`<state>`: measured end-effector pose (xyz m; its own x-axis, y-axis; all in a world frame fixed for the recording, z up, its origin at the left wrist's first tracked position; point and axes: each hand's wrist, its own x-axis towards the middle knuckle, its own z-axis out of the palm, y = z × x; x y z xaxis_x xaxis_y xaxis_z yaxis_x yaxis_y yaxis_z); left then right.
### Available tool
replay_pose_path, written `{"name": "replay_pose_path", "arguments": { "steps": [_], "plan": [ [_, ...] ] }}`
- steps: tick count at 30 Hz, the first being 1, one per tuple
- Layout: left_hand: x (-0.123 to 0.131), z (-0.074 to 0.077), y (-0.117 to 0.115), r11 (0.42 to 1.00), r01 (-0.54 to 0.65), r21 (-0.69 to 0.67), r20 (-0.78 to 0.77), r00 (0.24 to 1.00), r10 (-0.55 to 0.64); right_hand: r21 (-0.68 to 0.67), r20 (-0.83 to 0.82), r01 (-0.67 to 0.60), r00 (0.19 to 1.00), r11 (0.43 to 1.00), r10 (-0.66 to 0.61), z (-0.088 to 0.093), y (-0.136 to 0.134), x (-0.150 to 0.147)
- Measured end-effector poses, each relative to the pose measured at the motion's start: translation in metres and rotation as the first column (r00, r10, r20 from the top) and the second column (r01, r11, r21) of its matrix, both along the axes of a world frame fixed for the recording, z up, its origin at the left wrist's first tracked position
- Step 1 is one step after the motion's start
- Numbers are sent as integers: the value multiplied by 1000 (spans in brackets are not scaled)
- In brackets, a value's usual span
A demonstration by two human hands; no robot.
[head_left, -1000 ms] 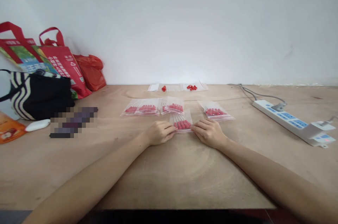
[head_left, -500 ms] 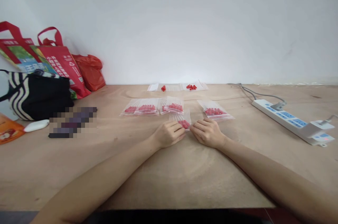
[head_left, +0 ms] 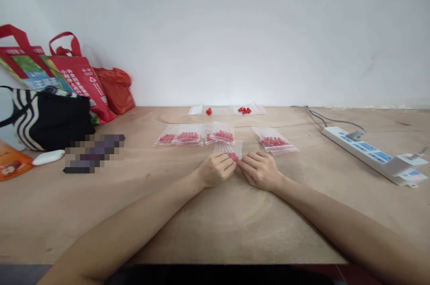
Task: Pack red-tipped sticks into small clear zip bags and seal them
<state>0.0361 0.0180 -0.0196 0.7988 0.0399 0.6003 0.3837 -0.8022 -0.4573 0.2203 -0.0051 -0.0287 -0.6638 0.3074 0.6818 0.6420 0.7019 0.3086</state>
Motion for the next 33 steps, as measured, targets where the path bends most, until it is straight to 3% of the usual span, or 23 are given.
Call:
{"name": "replay_pose_path", "arguments": {
  "steps": [11, 18, 24, 31, 33],
  "plan": [
    [-30, 16, 4, 992, 7, 130, 6, 1000, -8, -66, -113, 52, 992, 996, -59, 9, -2, 15],
    [-39, 14, 6, 996, -9, 93, 32, 999, 6, -129, -172, 49, 983, 990, -71, 10, 2, 31],
    [-32, 7, 1, 1000, 31, 2, 40, 999, -31, -251, -98, 43, 993, 967, -69, 12, 1, 38],
    [-22, 3, -2, 983, 149, -110, 109, 985, -137, -37, 42, 151, 988, 988, -149, 6, -3, 12],
    [-23, 2, 2, 977, 135, -167, 182, 978, -104, 5, 13, 186, 982, 983, -186, 3, 0, 14]
  ]
}}
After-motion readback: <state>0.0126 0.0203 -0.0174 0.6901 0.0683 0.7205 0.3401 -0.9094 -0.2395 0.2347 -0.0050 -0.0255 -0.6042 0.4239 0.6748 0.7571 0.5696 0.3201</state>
